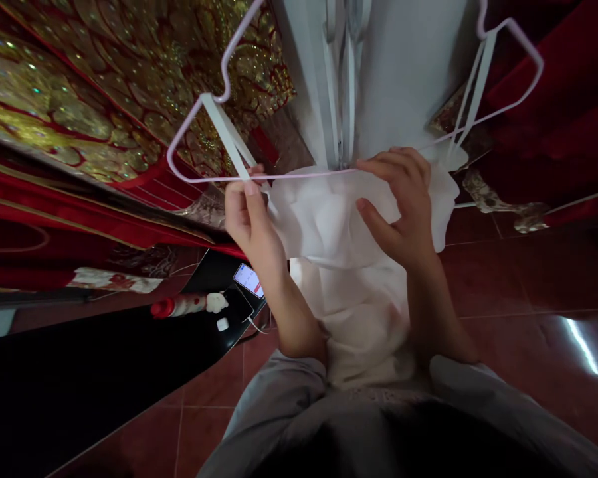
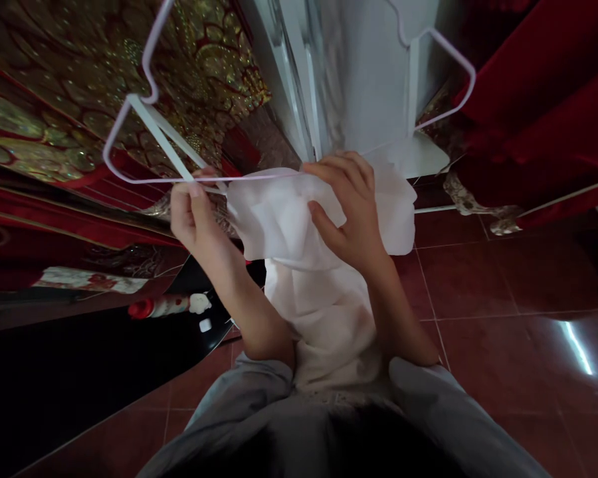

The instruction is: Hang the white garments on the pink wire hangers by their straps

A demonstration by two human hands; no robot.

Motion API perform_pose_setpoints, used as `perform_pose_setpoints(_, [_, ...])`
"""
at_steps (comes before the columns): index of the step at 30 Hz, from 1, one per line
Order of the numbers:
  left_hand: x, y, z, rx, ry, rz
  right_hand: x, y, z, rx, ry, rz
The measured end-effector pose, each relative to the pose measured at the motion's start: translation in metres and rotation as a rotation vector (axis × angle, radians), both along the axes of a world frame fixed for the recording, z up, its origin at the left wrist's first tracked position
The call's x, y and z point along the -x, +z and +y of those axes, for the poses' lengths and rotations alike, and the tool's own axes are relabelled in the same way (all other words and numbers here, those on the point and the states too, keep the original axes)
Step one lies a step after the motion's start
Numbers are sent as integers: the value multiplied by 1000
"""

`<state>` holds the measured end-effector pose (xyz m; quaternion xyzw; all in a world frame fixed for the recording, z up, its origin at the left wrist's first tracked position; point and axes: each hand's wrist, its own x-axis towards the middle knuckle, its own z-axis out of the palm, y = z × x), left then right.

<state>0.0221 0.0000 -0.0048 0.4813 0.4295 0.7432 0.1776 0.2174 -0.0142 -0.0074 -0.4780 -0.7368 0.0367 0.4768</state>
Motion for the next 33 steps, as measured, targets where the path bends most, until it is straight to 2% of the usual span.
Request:
perform_pose_setpoints(3, [15,14,-12,48,55,44,1,-2,1,39,-45,-26])
perform_pose_setpoints(5, [22,30,-21,112,-40,-2,0,-4,3,42,-49,-18])
perform_pose_setpoints(9, [39,66,-33,231,-383,-173,-1,-9,8,-44,0,44])
perform_pose_setpoints(11, [51,77,-33,175,-449,-237,0,-12,10,-99,25,72])
perform_pose_setpoints(12, [57,80,-32,115,-427,-264,1,-14,11,-115,28,81])
perform_pose_setpoints(15, [71,73,-25,56,-339,-249,4,-16,10,-85,12,70])
perform_pose_setpoints(17, [72,59,-18,98,-241,-251,5,-16,9,-40,-5,47])
perform_pose_setpoints(20, [59,35,-9,116,-90,-289,6,-15,9,-25,2,41])
perform_pose_setpoints(23, [35,21,-6,141,-175,-310,4,-15,12,-22,7,56])
perform_pose_setpoints(27, [4,20,-10,128,-372,-365,0,-15,11,-14,-19,48])
perform_pose_setpoints(33, [-7,15,-11,83,-396,-312,-4,-9,7,-162,83,104])
